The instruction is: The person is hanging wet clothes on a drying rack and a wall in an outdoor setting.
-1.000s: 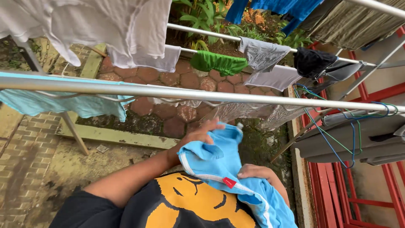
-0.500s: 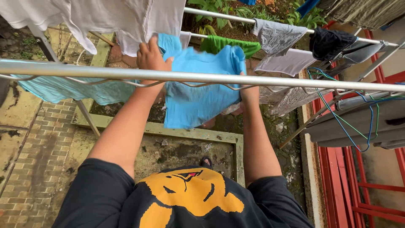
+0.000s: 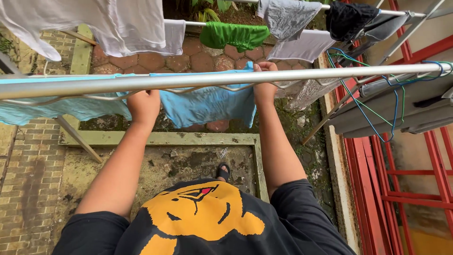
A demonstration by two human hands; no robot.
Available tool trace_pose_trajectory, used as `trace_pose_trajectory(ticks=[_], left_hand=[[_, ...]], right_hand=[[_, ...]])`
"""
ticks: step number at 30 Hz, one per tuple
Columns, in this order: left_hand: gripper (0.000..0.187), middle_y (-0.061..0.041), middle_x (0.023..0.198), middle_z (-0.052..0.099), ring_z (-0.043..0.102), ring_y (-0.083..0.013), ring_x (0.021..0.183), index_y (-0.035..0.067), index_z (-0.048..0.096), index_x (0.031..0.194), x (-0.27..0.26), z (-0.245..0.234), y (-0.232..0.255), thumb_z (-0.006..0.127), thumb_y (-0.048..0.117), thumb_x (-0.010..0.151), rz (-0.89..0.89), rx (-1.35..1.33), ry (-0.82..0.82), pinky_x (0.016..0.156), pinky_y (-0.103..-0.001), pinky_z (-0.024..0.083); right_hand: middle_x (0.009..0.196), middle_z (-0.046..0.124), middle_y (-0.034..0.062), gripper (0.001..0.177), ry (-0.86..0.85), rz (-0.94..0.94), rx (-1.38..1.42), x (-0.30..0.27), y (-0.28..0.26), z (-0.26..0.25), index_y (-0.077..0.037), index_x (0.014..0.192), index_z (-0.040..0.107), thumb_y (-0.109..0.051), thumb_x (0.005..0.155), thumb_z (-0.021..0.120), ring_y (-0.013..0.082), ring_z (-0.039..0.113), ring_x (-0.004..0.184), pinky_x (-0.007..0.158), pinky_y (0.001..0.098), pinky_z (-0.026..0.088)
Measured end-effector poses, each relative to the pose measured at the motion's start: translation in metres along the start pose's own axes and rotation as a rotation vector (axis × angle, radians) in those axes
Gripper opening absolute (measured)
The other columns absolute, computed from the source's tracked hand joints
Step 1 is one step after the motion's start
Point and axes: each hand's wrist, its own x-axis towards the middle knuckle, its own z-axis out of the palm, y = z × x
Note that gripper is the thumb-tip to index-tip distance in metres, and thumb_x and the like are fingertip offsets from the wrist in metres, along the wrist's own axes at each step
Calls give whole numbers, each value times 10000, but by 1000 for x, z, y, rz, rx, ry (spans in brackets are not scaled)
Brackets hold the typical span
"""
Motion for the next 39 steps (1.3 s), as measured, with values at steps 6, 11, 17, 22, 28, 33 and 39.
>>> trace_pose_trajectory(ticks=[6,11,17,22,28,33,39], left_hand=[[235,-213,1035,723,690,-413,973,-19,721,1116,-10,-9,3,706,211,1073,110,-50,174,864,-478,528],[301,-174,1140,666,649,-332,1025,-29,622,1267,-54,19,-2,670,226,1113,85,-63,239,909,-444,524],[299,-113,941,666,617,-215,830,-20,652,1088,-154,171,-54,721,263,1019,-479,-85,-201,743,-377,500],[361,-109,1086,715,667,-222,986,21,671,1195,-175,304,-43,741,263,937,-694,-241,-454,853,-366,524],[600,-76,1449,495,469,-204,1231,127,452,1474,-163,329,-80,721,286,962,-1028,-415,-158,986,-455,412],[676,-123,1482,476,479,-228,1259,104,405,1500,-136,274,-99,731,290,938,-1038,-659,111,1047,-444,431],[588,-172,1483,560,534,-283,1327,53,508,1484,-78,208,-144,701,362,1022,-921,-181,85,1127,-433,433]], right_hand=[[918,621,8,160,94,-164,21,-30,31,-22,-27,1043,598,-94,960,718,81,570,825,726,255,497],[794,573,15,210,61,44,-128,-38,127,-110,-11,961,623,-195,1031,697,87,498,713,634,270,445],[762,633,21,266,54,573,78,26,234,-245,-40,978,635,-304,1003,662,114,535,631,540,283,435],[819,680,10,291,-67,710,-79,94,281,-290,-76,1022,678,-362,979,637,89,574,649,538,280,447],[846,735,4,318,-361,608,-164,125,302,-224,-126,1064,682,-417,934,672,114,669,718,620,291,544],[931,688,68,467,-694,501,-244,114,319,-125,23,1152,710,-426,1030,673,171,589,850,741,331,491],[1205,691,109,608,-916,467,81,105,358,7,26,1391,596,-387,956,694,190,600,1084,946,354,504]])
